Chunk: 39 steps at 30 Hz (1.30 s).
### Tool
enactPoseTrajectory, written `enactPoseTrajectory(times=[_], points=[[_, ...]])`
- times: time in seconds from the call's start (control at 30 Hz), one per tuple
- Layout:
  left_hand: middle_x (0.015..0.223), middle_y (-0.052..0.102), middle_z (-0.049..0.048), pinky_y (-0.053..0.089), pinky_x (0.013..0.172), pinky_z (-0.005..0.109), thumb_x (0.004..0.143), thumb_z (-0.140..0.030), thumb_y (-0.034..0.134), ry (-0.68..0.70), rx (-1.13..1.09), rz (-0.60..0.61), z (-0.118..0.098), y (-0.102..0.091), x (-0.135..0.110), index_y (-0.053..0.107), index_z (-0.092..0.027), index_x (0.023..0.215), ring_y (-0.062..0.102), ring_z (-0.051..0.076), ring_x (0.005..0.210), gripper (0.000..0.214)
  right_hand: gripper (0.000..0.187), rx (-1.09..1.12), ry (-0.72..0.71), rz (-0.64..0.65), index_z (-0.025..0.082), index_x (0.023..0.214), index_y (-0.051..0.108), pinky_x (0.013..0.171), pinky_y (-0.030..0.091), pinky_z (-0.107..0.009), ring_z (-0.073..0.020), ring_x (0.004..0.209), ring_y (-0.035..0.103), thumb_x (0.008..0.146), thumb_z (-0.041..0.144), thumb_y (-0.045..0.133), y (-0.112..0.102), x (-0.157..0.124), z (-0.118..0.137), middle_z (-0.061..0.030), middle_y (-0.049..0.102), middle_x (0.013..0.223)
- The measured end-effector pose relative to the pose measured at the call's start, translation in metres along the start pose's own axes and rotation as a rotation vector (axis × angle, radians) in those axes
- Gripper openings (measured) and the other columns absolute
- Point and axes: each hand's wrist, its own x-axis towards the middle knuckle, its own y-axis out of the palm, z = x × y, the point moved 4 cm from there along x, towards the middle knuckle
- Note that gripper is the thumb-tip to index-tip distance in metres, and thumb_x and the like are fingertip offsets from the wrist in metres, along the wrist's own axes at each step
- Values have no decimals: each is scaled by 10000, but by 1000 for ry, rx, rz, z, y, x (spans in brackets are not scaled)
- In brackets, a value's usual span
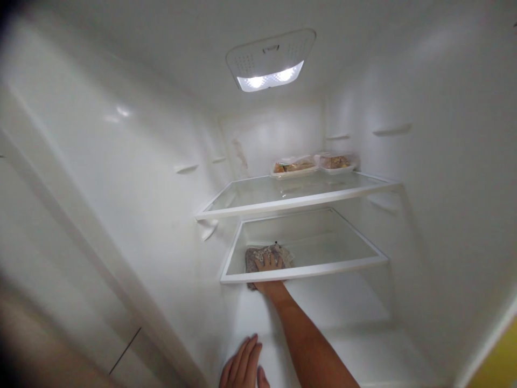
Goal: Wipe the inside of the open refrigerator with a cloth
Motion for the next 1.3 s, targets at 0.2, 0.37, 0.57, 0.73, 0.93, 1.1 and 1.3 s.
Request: enactPoseTrajectory(times=[0.2, 0.37, 0.57, 0.73, 0.93, 1.1, 1.3], points=[[1178, 756, 82, 535, 854, 391, 814, -151, 476, 102, 61, 31, 3, -9, 10, 649, -216, 1207, 702, 227, 1079, 434, 543, -13, 24, -117, 267, 1434, 551, 1222, 161, -508, -353, 1471, 320, 958, 493, 422, -28, -39, -45, -87, 420, 1582], [1195, 751, 65, 546, 842, 379, 832, -154, 472, 146, 48, 9, 3, -10, 13, 636, -214, 1234, 699, 215, 1081, 438, 550, -68, 172, -187, 190, 1421, 560, 1215, 172, -443, -315, 1434, 377, 961, 456, 420, -63, -69, -111, -128, 502, 1514], [1167, 758, 59, 504, 874, 399, 862, -165, 432, 65, 51, -32, -1, -7, 15, 625, -226, 1212, 692, 218, 1066, 404, 543, -162, 390, -205, 165, 1363, 608, 1170, 172, -566, -371, 1397, 406, 966, 473, 404, -83, -104, -154, -195, 537, 1461], [1156, 758, 57, 479, 888, 389, 840, -187, 481, 103, 46, -64, -2, -13, 22, 627, -222, 1194, 684, 217, 1059, 384, 564, -171, 393, -165, 261, 1458, 514, 1180, 152, -587, -340, 1460, 335, 968, 504, 376, -67, -122, -123, -126, 454, 1553], [1359, 653, 113, 421, 1028, 439, 852, -213, 495, 149, 31, -50, -10, -34, 35, 524, -169, 1370, 579, 258, 1262, 520, 633, 26, 119, -16, 312, 1494, 458, 1202, 82, -637, -368, 1513, 237, 972, 610, 260, -47, -155, -20, -93, 350, 1622], [1366, 632, 130, 431, 1012, 410, 918, -212, 378, 152, -63, -111, -11, -44, 35, 368, -164, 1514, 564, 235, 1275, 598, 635, 54, -199, 185, 252, 1491, 463, 1219, 119, -625, -355, 1524, 207, 915, 518, 447, -42, -177, 45, -106, 317, 1635], [1383, 627, 136, 414, 1041, 395, 922, -368, 458, 336, -12, -66, -20, -42, 32, 445, -137, 1464, 550, 243, 1299, 589, 592, 215, -163, 82, 299, 1452, 515, 1234, 133, -587, -345, 1492, 295, 911, 536, 486, -58, -210, 17, -72, 447, 1567]])
